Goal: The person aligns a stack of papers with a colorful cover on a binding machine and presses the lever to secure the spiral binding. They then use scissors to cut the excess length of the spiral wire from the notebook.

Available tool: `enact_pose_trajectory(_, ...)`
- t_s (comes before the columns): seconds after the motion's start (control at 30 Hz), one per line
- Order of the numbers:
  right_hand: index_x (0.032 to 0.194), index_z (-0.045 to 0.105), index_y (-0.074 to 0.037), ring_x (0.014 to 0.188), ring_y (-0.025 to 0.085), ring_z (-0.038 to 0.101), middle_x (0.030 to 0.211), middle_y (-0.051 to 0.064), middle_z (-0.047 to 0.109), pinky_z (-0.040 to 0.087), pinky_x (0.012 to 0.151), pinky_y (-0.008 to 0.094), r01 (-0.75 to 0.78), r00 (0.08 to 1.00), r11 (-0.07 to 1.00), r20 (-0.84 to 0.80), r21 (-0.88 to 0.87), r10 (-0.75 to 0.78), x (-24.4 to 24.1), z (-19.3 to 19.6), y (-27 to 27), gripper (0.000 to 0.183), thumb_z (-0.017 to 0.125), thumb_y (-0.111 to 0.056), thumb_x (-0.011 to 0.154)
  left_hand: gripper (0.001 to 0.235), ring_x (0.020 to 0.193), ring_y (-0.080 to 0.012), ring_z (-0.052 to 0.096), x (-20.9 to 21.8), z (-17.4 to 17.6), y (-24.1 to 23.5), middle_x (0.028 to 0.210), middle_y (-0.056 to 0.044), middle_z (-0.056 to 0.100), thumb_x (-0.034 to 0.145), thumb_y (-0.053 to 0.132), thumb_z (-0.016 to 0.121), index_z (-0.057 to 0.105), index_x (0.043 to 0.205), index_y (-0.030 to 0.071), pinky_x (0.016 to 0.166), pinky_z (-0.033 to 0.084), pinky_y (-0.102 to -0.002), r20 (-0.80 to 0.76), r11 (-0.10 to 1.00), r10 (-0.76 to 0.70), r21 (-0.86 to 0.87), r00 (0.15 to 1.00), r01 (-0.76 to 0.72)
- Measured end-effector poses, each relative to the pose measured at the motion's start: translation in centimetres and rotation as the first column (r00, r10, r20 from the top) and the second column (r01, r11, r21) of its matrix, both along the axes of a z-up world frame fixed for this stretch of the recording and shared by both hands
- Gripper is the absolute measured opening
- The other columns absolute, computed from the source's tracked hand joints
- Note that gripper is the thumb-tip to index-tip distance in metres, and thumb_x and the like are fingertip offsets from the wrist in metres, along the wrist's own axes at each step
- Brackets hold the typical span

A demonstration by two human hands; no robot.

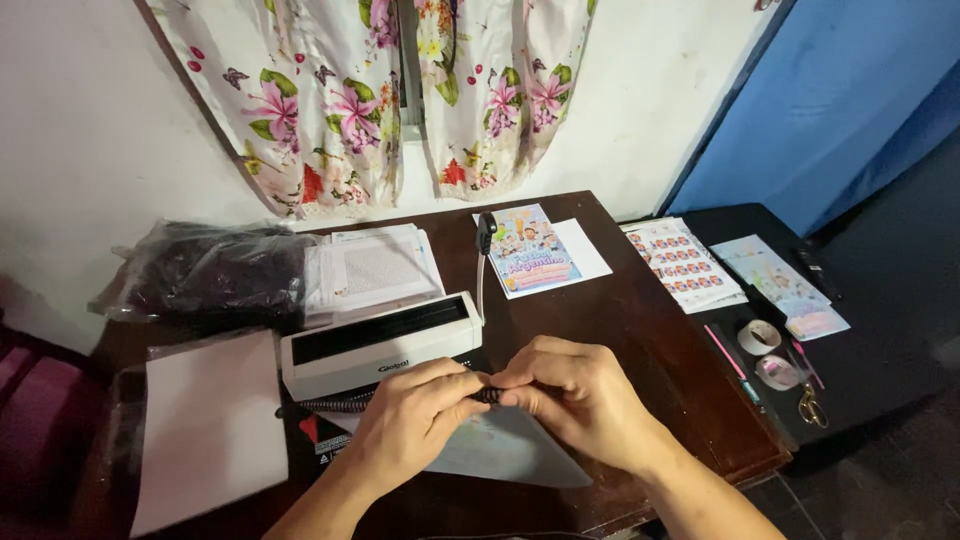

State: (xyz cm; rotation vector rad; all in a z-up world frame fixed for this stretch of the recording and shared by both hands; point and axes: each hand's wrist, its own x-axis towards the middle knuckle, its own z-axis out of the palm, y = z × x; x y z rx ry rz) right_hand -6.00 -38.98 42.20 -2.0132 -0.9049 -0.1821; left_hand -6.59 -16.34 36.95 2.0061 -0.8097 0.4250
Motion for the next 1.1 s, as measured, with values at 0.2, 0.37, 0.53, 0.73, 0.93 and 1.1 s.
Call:
enact_pose_trajectory(0.2,0.093,0.076,-0.002,0.077,0.02,0.076,0.09,0.008,0.077,0.06,0.066,0.029,0.033,0.999,0.999,-0.005,0.042,-0.032,-0.1,-0.9,0.4,0.006,0.077,-0.005,0.088,0.018,0.077,-0.0271,0.073,0.3,-0.1,0.4,0.089,-0.009,0.073,0.083,0.01,0.08,0.073,0.098,0.002,0.066,0.057,-0.036,0.0,0.999,-0.044,0.006,0.999,0.044)
enact_pose_trajectory(0.37,0.088,0.075,-0.001,0.073,0.021,0.076,0.086,0.009,0.076,0.059,0.063,0.029,0.109,0.993,0.993,-0.057,0.039,-0.106,-0.1,-1.5,0.5,0.005,0.078,-0.005,0.086,0.018,0.077,-0.0273,0.072,0.6,0.0,0.5,0.089,-0.009,0.073,0.083,0.01,0.08,0.072,0.097,0.003,0.066,0.057,-0.036,0.022,0.998,-0.055,0.019,0.998,0.054)
enact_pose_trajectory(0.53,0.088,0.072,-0.002,0.074,0.02,0.076,0.087,0.009,0.076,0.059,0.062,0.029,0.139,0.99,0.99,-0.001,0.033,-0.139,-0.2,-2.2,0.5,0.005,0.076,-0.005,0.088,0.019,0.075,-0.0262,0.072,0.9,-0.3,0.2,0.089,-0.009,0.072,0.084,0.009,0.079,0.072,0.099,0.002,0.064,0.057,-0.035,-0.004,0.995,-0.092,0.03,0.996,0.092)
enact_pose_trajectory(0.73,0.109,0.069,0.003,0.081,0.018,0.073,0.092,0.01,0.075,0.057,0.072,0.029,0.123,0.992,0.989,-0.006,0.085,-0.123,-0.4,-0.9,0.4,0.029,0.079,-0.006,0.084,0.024,0.076,-0.0245,0.074,1.0,-0.4,-0.2,0.092,-0.009,0.074,0.08,0.008,0.081,0.075,0.103,0.003,0.065,0.059,-0.033,0.009,0.999,-0.018,-0.04,1.0,0.018)
enact_pose_trajectory(0.93,0.104,0.074,0.0,0.081,0.018,0.071,0.087,0.01,0.075,0.058,0.076,0.029,0.314,0.944,0.935,-0.16,0.162,-0.289,-1.6,-2.8,-0.1,0.027,0.083,-0.007,0.08,0.026,0.076,-0.0219,0.073,1.0,-1.6,-0.5,0.091,-0.005,0.072,0.076,0.004,0.083,0.076,0.101,0.009,0.065,0.058,-0.033,0.232,0.987,0.145,-0.102,0.962,-0.125)
enact_pose_trajectory(1.1,0.102,0.075,0.001,0.083,0.02,0.073,0.093,0.01,0.075,0.058,0.074,0.03,0.264,0.964,0.955,-0.052,0.134,-0.259,-1.6,-2.2,0.9,0.028,0.085,-0.009,0.078,0.029,0.075,-0.0222,0.07,1.0,-1.0,-0.8,0.091,-0.004,0.069,0.076,-0.004,0.077,0.076,0.103,0.007,0.067,0.058,-0.034,0.352,0.986,0.161,-0.097,0.922,-0.135)
